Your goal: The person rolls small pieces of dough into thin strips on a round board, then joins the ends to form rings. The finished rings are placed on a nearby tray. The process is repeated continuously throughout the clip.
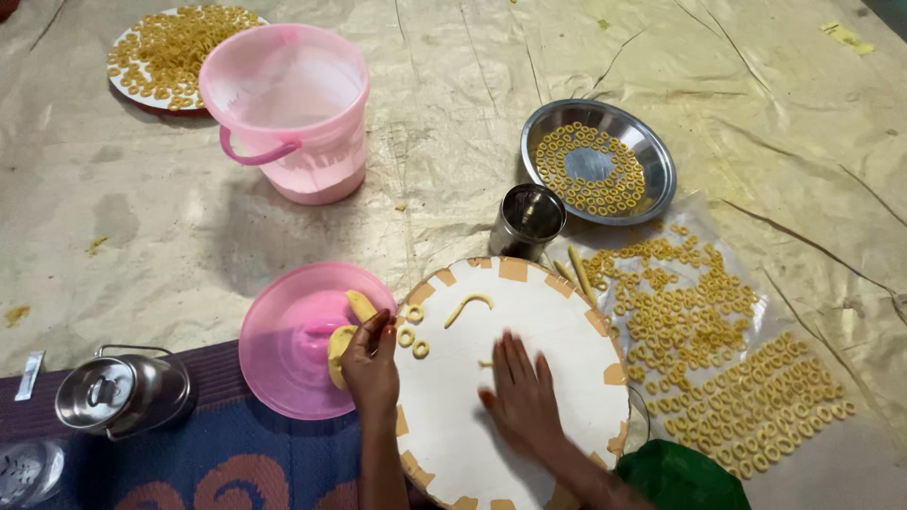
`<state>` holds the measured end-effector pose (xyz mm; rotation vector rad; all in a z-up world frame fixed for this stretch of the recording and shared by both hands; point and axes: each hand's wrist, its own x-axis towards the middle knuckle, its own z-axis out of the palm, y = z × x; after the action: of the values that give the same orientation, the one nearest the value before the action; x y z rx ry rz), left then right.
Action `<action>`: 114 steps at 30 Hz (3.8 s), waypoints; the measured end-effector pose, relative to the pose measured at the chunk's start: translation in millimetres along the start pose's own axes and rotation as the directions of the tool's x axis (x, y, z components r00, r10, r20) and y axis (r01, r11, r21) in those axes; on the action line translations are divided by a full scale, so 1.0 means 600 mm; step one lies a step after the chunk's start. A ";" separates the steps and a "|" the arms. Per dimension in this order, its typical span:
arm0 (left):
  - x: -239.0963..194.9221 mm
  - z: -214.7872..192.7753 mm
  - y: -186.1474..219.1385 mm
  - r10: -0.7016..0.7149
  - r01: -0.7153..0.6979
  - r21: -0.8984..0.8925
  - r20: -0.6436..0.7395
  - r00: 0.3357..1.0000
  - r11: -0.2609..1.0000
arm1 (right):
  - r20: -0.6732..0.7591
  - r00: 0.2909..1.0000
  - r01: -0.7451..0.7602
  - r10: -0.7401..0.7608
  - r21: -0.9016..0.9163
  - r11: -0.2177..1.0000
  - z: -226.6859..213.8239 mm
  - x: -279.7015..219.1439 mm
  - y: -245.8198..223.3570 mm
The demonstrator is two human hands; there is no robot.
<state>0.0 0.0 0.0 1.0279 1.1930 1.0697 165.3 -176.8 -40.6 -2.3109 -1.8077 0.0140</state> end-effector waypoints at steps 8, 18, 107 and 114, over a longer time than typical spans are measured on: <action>-0.005 0.003 -0.005 0.023 -0.021 -0.051 0.040 0.999 0.998 | -0.033 0.999 0.020 -0.025 -0.126 0.992 -0.010 -0.051 -0.010; 0.001 0.002 -0.005 0.023 -0.020 -0.087 0.034 0.999 0.996 | -0.087 0.990 -0.121 0.111 -0.117 0.986 0.005 0.062 0.014; 0.004 0.017 -0.033 0.021 -0.020 -0.031 0.049 0.999 0.999 | -0.326 0.943 -0.119 0.064 -0.150 0.981 -0.016 0.285 0.230; 0.009 0.009 -0.041 0.063 -0.061 -0.060 0.048 0.997 0.996 | -0.295 0.953 -0.058 -0.062 -0.380 0.923 -0.011 0.319 0.244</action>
<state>7.6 0.3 -24.9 1.0456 1.0895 1.1152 354.1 -27.4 -36.2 -2.3871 -1.7751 -0.7199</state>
